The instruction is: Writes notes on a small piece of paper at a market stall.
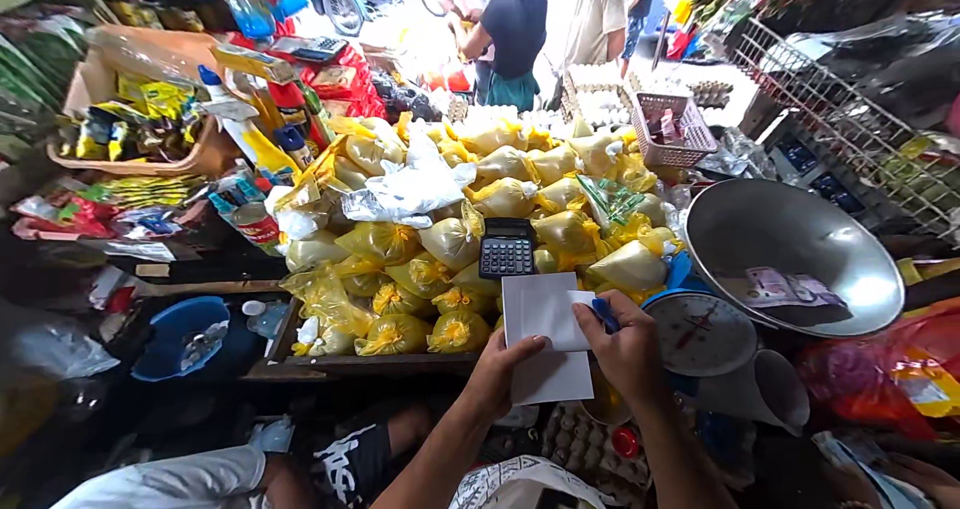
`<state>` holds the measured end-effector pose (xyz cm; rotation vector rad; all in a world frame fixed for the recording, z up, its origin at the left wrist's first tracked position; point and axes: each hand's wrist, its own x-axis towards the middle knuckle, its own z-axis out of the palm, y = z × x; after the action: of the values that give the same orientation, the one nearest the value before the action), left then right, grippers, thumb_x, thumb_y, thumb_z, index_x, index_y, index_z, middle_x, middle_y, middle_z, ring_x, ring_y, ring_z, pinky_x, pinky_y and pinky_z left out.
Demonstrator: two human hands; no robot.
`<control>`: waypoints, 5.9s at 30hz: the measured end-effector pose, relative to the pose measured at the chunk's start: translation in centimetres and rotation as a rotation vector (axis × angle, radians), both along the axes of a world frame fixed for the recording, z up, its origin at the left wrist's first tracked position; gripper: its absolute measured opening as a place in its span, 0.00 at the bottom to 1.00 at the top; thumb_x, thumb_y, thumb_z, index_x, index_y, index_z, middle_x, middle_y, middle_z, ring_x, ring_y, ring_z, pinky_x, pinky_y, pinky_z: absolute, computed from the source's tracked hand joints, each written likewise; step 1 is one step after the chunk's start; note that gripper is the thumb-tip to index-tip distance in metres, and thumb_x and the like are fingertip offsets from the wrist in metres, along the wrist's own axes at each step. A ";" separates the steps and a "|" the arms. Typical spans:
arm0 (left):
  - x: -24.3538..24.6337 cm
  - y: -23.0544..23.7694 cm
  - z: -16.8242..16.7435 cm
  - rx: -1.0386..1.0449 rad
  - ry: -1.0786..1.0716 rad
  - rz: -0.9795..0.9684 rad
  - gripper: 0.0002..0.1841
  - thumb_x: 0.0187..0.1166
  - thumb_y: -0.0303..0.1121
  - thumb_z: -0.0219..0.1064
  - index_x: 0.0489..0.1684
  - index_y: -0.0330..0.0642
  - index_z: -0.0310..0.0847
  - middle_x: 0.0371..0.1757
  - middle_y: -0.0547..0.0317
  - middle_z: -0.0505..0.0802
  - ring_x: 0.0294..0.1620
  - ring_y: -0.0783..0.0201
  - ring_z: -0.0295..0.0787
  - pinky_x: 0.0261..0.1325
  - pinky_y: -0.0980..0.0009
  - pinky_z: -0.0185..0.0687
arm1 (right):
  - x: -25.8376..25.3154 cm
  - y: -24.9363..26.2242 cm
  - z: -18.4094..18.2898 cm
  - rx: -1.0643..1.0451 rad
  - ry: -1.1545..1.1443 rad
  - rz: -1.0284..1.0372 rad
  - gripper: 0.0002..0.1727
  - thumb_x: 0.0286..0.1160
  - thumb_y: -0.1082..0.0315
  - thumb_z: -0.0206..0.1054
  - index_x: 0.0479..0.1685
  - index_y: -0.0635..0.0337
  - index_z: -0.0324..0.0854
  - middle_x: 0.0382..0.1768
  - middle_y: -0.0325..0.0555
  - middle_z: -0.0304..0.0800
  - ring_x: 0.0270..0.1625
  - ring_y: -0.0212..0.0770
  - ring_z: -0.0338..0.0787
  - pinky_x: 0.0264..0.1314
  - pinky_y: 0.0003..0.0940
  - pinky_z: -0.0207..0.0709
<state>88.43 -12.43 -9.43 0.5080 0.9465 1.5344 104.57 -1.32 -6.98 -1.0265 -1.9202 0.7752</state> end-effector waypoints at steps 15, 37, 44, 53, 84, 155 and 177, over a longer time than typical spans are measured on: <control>-0.7 -0.4 -1.0 0.140 0.159 0.242 0.16 0.81 0.23 0.63 0.64 0.27 0.72 0.44 0.42 0.95 0.42 0.55 0.96 0.50 0.58 0.95 | -1.0 -7.7 -2.7 0.573 -0.648 0.114 0.38 0.86 0.33 0.47 0.86 0.45 0.74 0.87 0.30 0.71 0.19 0.33 0.82 0.17 0.33 0.74; 3.9 -3.7 -2.9 0.263 0.312 0.047 0.25 0.77 0.35 0.73 0.69 0.39 0.68 0.51 0.60 0.94 0.48 0.65 0.94 0.53 0.64 0.94 | 5.9 -6.6 -1.5 -0.558 0.313 0.168 0.17 0.70 0.57 0.80 0.48 0.61 0.90 0.35 0.38 0.95 0.37 0.27 0.91 0.46 0.28 0.87; 4.4 -3.1 -2.4 0.207 0.176 -0.126 0.27 0.66 0.23 0.79 0.64 0.37 0.71 0.47 0.51 0.95 0.44 0.58 0.97 0.51 0.57 0.95 | 7.8 -7.9 -1.0 -0.392 0.175 0.073 0.18 0.73 0.54 0.77 0.45 0.62 0.89 0.33 0.39 0.92 0.36 0.26 0.88 0.43 0.27 0.83; 5.9 -3.1 -2.1 0.258 0.215 -0.290 0.22 0.68 0.24 0.78 0.61 0.40 0.78 0.47 0.55 0.96 0.45 0.61 0.96 0.53 0.61 0.95 | 12.5 -9.5 -0.9 -0.417 0.067 0.057 0.20 0.81 0.51 0.69 0.29 0.59 0.84 0.18 0.35 0.76 0.21 0.29 0.74 0.26 0.31 0.69; 6.2 -3.4 -3.5 0.074 0.078 -0.224 0.27 0.72 0.22 0.74 0.68 0.29 0.67 0.51 0.43 0.93 0.49 0.53 0.95 0.55 0.54 0.94 | 10.6 -5.5 2.0 -0.324 0.627 0.117 0.32 0.92 0.46 0.40 0.52 0.61 0.85 0.41 0.48 0.93 0.39 0.41 0.92 0.46 0.41 0.90; 4.6 -3.8 0.2 0.177 -0.251 -0.385 0.14 0.86 0.31 0.59 0.66 0.39 0.76 0.52 0.45 0.93 0.53 0.56 0.94 0.62 0.53 0.89 | 3.2 -6.5 4.9 0.054 0.053 0.329 0.08 0.80 0.68 0.68 0.33 0.58 0.89 0.21 0.32 0.85 0.20 0.23 0.79 0.19 0.19 0.73; 4.9 -3.9 0.1 0.168 -0.230 -0.373 0.15 0.86 0.30 0.58 0.67 0.36 0.74 0.52 0.43 0.93 0.53 0.54 0.94 0.62 0.52 0.89 | 3.6 -5.9 4.9 0.059 0.052 0.305 0.09 0.79 0.69 0.67 0.30 0.59 0.87 0.19 0.33 0.81 0.18 0.24 0.76 0.17 0.20 0.69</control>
<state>93.35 -16.33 -9.36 0.5774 0.5142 1.3035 108.19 -7.19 -2.13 -0.6782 -2.0680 0.8996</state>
